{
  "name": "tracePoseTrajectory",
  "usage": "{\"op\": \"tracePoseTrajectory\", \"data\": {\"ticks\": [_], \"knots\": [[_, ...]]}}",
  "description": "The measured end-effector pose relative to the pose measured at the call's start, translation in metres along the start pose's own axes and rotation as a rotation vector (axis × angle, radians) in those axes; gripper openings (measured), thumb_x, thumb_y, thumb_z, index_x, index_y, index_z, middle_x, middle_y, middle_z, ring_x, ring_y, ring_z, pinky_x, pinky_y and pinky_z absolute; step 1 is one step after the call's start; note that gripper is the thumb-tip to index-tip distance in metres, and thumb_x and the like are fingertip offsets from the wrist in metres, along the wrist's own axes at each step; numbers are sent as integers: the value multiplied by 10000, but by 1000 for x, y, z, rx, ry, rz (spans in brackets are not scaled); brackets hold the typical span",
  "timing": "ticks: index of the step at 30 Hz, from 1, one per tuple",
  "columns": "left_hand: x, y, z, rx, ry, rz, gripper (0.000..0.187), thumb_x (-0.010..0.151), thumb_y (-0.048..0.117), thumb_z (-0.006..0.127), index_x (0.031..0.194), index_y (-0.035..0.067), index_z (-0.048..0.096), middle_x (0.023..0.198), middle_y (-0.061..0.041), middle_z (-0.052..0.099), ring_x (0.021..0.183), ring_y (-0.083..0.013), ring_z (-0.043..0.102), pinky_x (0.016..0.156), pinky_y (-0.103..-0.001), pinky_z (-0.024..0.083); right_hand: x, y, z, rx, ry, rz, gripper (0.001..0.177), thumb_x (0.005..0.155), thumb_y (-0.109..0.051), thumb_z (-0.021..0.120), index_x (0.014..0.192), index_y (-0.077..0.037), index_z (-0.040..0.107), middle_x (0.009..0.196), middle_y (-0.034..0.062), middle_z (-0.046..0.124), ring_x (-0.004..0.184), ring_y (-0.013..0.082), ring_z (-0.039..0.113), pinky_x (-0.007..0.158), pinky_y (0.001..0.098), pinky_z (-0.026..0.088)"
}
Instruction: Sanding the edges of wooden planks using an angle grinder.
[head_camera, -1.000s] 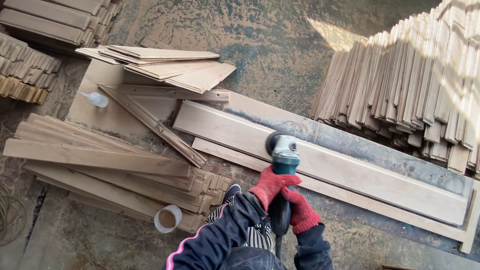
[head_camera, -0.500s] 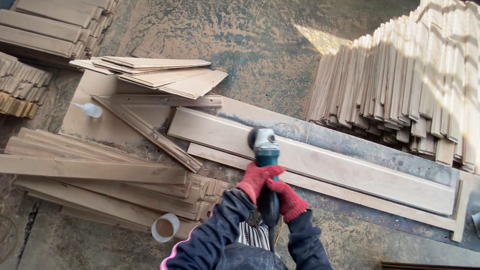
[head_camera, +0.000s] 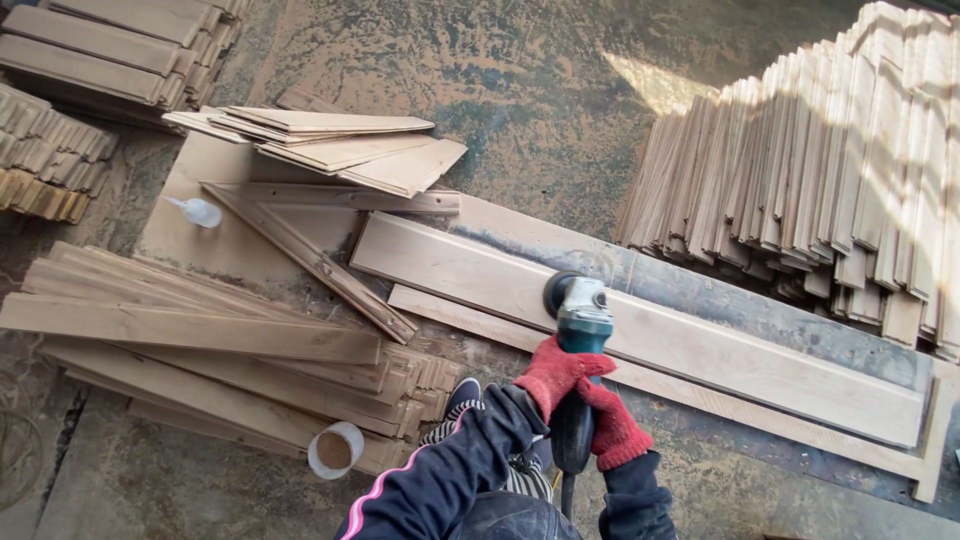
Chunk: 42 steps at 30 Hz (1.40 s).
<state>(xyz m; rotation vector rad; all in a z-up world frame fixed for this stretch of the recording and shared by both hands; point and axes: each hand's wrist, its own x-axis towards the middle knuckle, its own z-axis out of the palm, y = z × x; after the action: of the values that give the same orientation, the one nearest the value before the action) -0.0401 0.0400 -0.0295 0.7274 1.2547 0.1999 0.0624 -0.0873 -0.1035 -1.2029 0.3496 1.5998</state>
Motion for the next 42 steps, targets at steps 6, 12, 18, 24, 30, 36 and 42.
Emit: {"op": "tracePoseTrajectory", "data": {"ticks": [6, 12, 18, 24, 30, 36, 42], "knots": [[-10, 16, -96, -364, 157, 36, 511, 579, 119, 982, 1040, 87, 764, 822, -166, 770, 769, -308, 786, 673, -393, 662, -25, 12, 150, -190, -66, 76, 491, 715, -208, 880, 1171, -86, 743, 996, 178, 773, 887, 381, 746, 888, 583, 571], [-24, 22, -173, -519, 352, 98, 461, 570, 85, 998, 979, 55, 789, 728, -117, 757, 668, -255, 772, 684, -401, 661, -26, 17, 232, -409, -488, 235, 595, 832, -305, 757, 1283, 57, 620, 1071, 218, 712, 826, 300, 664, 761, 452, 562], [-19, 19, -155, -547, 307, 96, 457, 606, 60, 986, 1014, 53, 783, 757, -142, 753, 663, -294, 769, 642, -399, 652, -65, 7, 244, -508, -163, 164, 640, 459, -298, 958, 1050, -115, 797, 858, 120, 756, 957, 285, 743, 910, 475, 581], [-36, 31, -57, -358, 3, 136, 446, 578, 144, 901, 972, 33, 724, 804, -80, 723, 627, -170, 641, 611, -280, 559, -18, -6, 74, -194, -193, 73, 496, 866, -201, 692, 1279, 63, 621, 1133, 217, 695, 963, 338, 645, 909, 490, 521], [-36, 29, -49, -19, -24, 62, 624, 548, 297, 887, 1085, 25, 725, 945, -98, 758, 759, -192, 700, 730, -297, 601, -8, 3, 40, -142, -21, 41, 423, 896, -204, 679, 1244, 34, 645, 1173, 221, 683, 980, 342, 625, 901, 479, 485], [-26, 19, -119, -323, 79, 216, 445, 605, 165, 902, 978, 4, 722, 841, -105, 734, 682, -186, 667, 674, -293, 578, -5, 24, 142, -202, -328, 134, 504, 881, -196, 686, 1335, 8, 604, 1183, 195, 692, 969, 306, 646, 880, 437, 509], [-20, 26, -186, -572, 240, 148, 525, 584, 40, 993, 1051, 25, 754, 790, -158, 758, 705, -305, 778, 642, -397, 667, -30, 31, 263, -341, -163, 135, 504, 631, -219, 938, 1093, -78, 793, 926, 141, 776, 814, 334, 761, 829, 515, 596]]}}
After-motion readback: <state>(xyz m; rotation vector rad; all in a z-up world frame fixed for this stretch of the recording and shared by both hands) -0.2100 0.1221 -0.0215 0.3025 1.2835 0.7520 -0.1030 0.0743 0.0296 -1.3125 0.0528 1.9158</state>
